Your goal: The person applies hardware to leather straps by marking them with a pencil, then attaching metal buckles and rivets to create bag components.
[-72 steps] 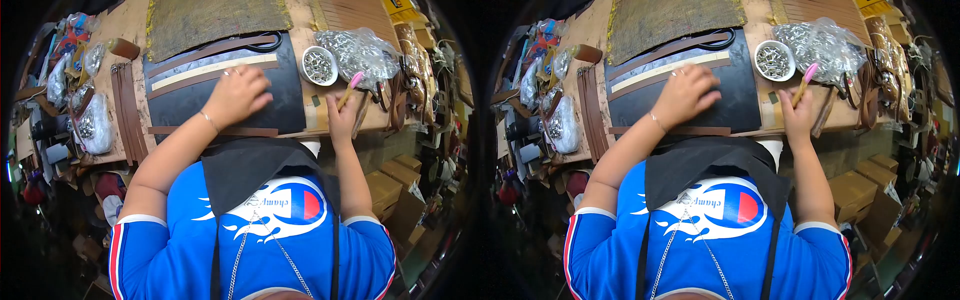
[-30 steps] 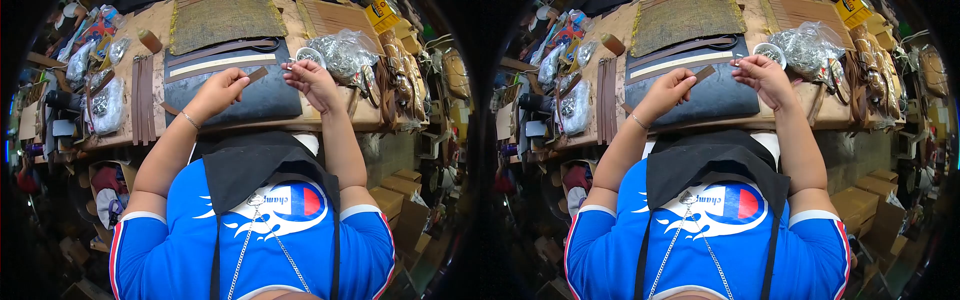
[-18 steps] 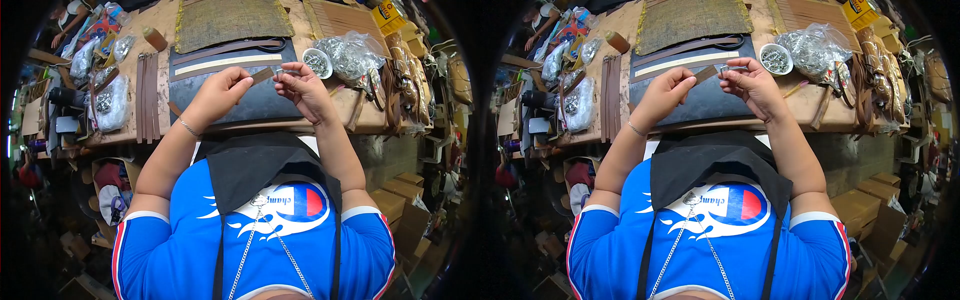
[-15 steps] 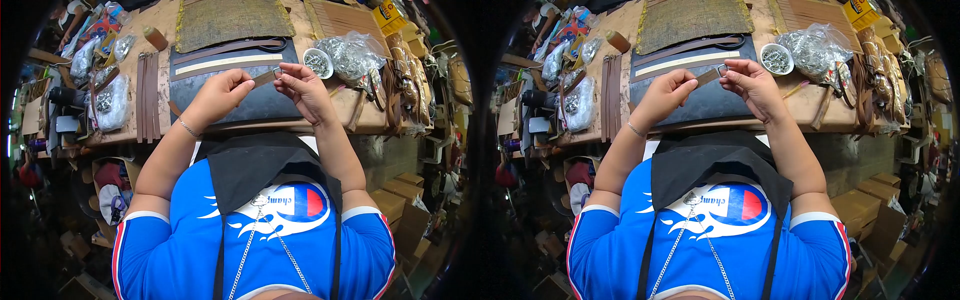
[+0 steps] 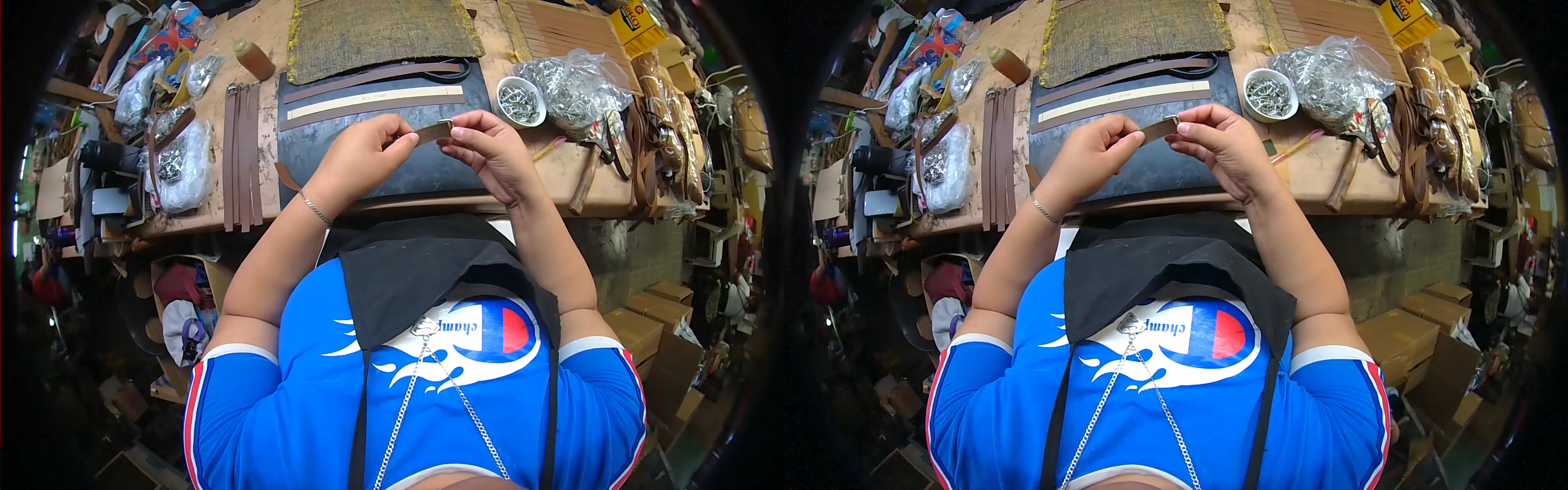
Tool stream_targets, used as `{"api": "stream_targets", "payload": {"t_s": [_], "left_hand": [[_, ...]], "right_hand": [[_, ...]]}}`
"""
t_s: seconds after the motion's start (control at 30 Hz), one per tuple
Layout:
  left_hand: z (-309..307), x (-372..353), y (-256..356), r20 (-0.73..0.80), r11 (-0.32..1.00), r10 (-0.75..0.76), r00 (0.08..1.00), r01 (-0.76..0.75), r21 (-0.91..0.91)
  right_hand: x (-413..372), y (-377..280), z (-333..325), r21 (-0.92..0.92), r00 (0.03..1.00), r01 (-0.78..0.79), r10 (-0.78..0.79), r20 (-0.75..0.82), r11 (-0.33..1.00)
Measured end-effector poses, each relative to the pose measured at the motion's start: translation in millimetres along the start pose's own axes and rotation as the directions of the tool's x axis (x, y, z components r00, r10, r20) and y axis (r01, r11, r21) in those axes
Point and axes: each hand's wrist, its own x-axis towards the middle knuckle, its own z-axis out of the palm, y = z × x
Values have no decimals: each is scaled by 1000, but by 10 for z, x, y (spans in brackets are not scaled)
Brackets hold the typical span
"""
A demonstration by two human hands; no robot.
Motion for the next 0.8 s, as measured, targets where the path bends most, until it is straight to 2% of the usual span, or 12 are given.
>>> {"api": "stream_targets", "payload": {"t_s": [0.1,0.23,0.33,0.4,0.8], "left_hand": [[11,-11,0,-5,999,-13,1000,14,32],[7,-10,8,-42,998,-2,999,5,55],[8,-7,29,-12,998,-5,1000,5,65],[15,-14,23,-18,999,12,1000,-12,45],[49,30,-17,36,1000,26,999,-27,11]], "right_hand": [[-1,47,10,39,997,75,-75,10,996],[24,47,-19,43,997,69,-70,35,997],[27,54,-11,-35,998,58,-56,42,998],[38,63,19,-83,994,109,-110,-7,991],[50,138,117,-161,995,57,-42,95,985]]}}
